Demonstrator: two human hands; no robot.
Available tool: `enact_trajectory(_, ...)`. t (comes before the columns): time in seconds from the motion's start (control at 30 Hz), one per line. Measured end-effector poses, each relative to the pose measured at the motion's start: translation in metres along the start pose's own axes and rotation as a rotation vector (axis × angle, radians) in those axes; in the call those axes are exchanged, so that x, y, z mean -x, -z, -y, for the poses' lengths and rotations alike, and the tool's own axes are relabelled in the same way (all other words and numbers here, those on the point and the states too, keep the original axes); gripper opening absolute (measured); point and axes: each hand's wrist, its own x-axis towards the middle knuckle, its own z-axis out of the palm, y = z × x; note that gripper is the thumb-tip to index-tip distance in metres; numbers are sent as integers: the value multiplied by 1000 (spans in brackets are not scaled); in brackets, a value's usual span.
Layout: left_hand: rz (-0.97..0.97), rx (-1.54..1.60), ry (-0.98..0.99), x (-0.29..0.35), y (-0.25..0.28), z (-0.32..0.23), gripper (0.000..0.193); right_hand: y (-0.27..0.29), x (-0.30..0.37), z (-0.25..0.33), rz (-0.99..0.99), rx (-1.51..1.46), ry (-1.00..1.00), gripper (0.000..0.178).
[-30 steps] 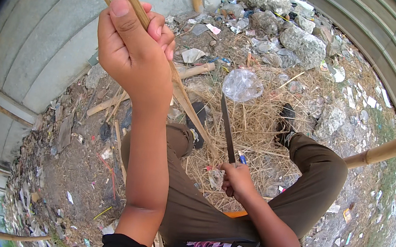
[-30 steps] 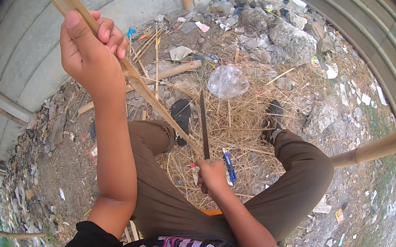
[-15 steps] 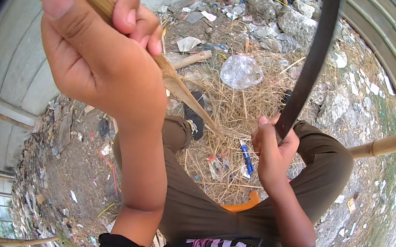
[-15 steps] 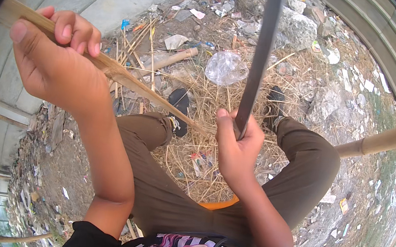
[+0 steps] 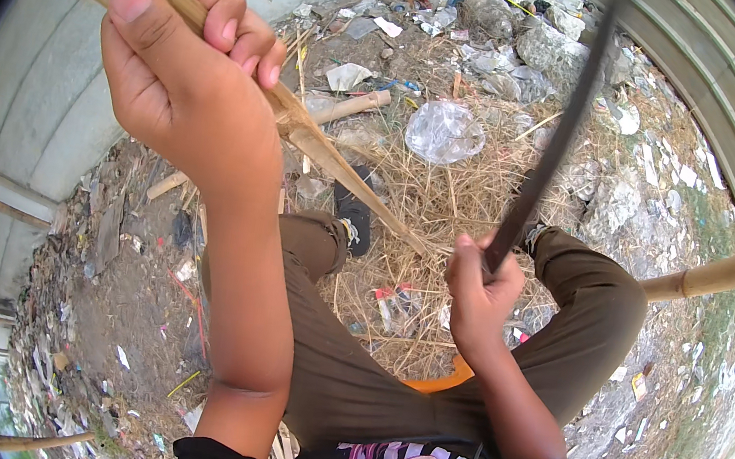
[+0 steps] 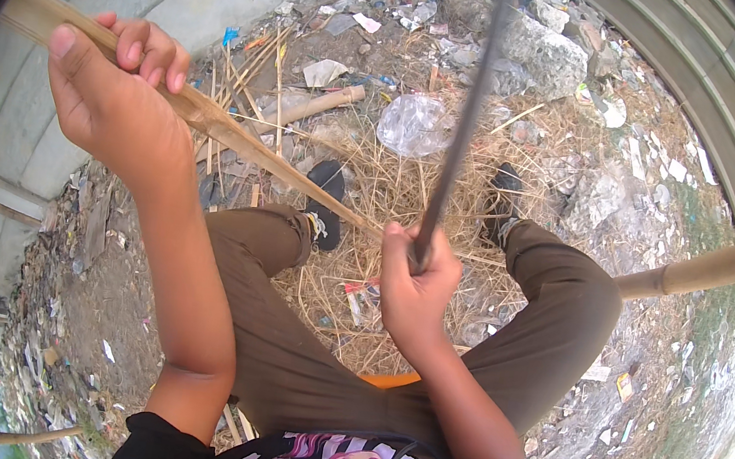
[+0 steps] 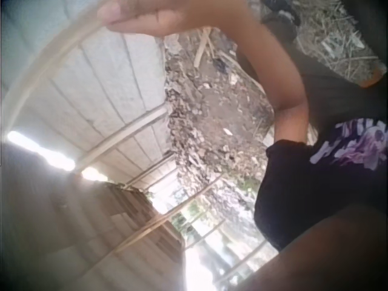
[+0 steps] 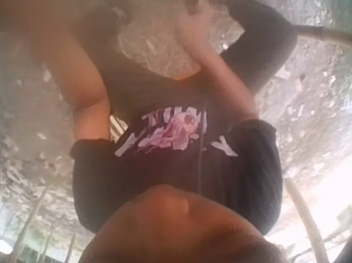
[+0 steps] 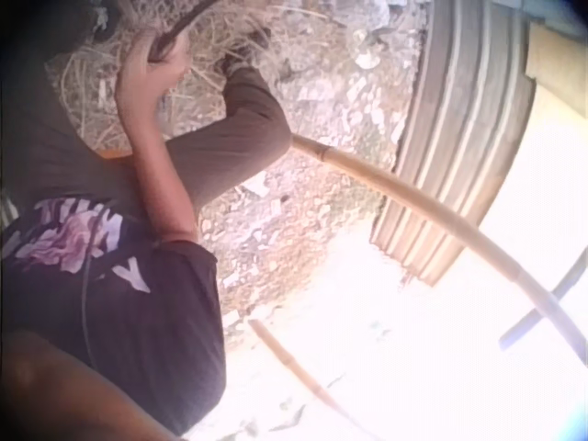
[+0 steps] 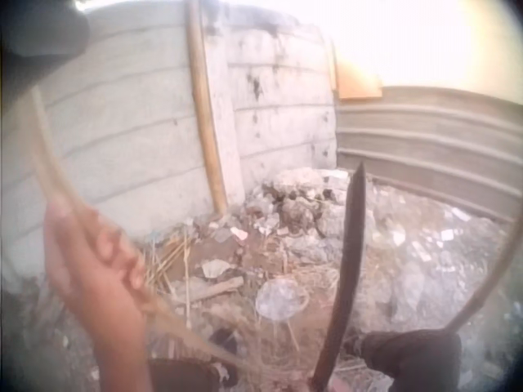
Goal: The person sits on the ground and uses a knife to split a long bamboo stick into thin strips. They hold the bamboo with one hand and repeatedly strike it with the knife to separate the fibers.
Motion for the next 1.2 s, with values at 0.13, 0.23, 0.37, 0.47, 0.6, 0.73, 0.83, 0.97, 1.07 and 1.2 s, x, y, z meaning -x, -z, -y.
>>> enact_trajectory(0.13,62,47,-18,3,-16,-1,46,30,39,-93,94,369,-246,18)
enact_trajectory(0.23,91,27,-29,1,-13,8,46,23,39,-84,172,438,-835,21)
enact_trajectory(0.37,122,114,-17,-5,-18,16,44,17,21,-43,110,341,-344,26)
enact_trajectory(0.47,86,56,-40,-3,-26,21,43,3,5,21,22,127,12,25)
enact_trajectory(0.6,51,51,-24,0,-65,26,42,15,11,-54,-177,-189,140,27)
enact_trajectory(0.73,173,141,39,-3,-76,33,41,60,23,-131,24,254,-904,28)
enact_trajectory(0.83,182,98,-9,-9,-72,41,41,53,10,-91,55,755,-314,24)
enact_trajectory(0.97,153,25,-2,-10,-73,50,40,19,-14,9,-102,177,81,25)
enact_trajectory(1.07,156,72,-23,-13,-81,63,40,3,-16,-13,-172,-236,362,29)
enact_trajectory(1.2,164,77,-67,-14,-98,69,40,50,16,-141,14,441,-941,27)
